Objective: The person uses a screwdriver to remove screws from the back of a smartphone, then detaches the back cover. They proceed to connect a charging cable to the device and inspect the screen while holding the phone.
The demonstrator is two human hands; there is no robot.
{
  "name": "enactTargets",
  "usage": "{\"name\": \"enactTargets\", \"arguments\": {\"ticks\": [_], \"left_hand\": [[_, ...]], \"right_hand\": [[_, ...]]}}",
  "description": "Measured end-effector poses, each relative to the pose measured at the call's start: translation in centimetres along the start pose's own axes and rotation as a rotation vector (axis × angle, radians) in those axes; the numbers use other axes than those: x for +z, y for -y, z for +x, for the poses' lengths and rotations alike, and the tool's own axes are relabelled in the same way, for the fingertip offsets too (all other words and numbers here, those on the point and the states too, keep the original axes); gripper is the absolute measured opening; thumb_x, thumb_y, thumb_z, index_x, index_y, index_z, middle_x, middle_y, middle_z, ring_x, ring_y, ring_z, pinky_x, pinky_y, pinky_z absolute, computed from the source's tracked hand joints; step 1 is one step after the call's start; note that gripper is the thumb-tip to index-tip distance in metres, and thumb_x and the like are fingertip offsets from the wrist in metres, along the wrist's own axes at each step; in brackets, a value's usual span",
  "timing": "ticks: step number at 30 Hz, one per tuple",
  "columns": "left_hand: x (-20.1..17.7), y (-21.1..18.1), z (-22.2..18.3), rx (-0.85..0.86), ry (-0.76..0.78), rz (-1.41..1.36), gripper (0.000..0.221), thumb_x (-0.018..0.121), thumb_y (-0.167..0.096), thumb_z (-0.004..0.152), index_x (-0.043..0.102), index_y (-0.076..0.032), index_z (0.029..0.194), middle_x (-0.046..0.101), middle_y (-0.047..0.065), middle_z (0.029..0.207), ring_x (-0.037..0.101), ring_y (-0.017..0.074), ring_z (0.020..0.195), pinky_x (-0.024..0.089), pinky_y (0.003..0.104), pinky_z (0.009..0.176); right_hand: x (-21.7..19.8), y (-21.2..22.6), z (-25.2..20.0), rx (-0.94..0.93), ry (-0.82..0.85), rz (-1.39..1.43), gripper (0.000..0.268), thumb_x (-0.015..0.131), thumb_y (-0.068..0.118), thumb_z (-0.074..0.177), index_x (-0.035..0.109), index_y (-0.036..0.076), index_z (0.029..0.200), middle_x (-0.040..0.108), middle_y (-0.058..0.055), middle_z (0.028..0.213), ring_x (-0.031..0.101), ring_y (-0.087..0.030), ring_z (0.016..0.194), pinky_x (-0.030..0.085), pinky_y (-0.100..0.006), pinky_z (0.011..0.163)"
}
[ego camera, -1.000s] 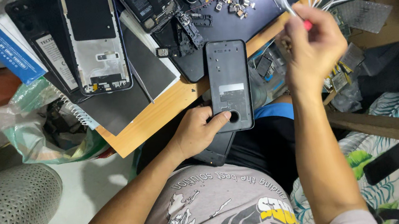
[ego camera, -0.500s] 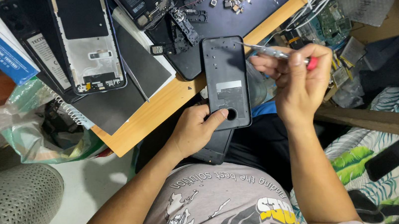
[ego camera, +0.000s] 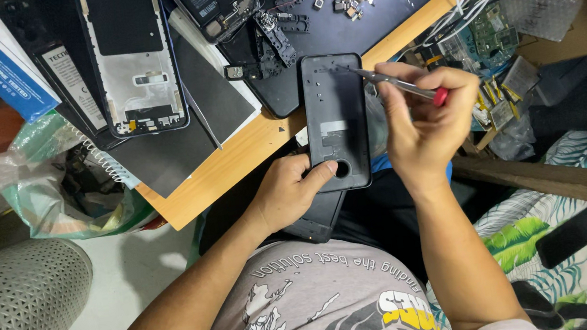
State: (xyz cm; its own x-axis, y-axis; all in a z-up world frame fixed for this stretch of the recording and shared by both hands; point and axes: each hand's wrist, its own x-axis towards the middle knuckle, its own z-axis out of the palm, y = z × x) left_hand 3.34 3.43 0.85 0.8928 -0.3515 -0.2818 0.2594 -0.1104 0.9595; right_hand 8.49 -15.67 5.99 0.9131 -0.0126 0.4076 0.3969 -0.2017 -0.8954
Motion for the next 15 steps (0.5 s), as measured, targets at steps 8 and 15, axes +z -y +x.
{"name": "enactTargets", "arguments": {"ticks": [8, 15], "left_hand": [[0.03, -0.24, 0.00, -0.029, -0.001, -0.016, 0.036, 0.065, -0.034, 0.097, 0.077, 0.000, 0.094, 0.070, 0.005, 0.065, 0.060, 0.0091, 0.058, 0.049, 0.030, 0.055], [0.03, -0.12, 0.09, -0.022, -0.009, 0.008, 0.037, 0.065, -0.035, 0.097, 0.077, 0.000, 0.095, 0.069, 0.005, 0.065, 0.059, 0.0098, 0.057, 0.049, 0.030, 0.055]], "right_hand": [[0.65, -0.25, 0.32, -0.022, 0.027, -0.183, 0.039, 0.066, -0.017, 0.108, 0.035, 0.004, 0.120, 0.068, -0.027, 0.120, 0.071, -0.022, 0.114, 0.060, -0.027, 0.094], [0.17, -0.92, -0.04, 0.020, -0.028, 0.005, 0.036, 0.064, -0.016, 0.111, 0.034, 0.004, 0.118, 0.068, -0.026, 0.124, 0.072, -0.021, 0.112, 0.060, -0.029, 0.100]]}}
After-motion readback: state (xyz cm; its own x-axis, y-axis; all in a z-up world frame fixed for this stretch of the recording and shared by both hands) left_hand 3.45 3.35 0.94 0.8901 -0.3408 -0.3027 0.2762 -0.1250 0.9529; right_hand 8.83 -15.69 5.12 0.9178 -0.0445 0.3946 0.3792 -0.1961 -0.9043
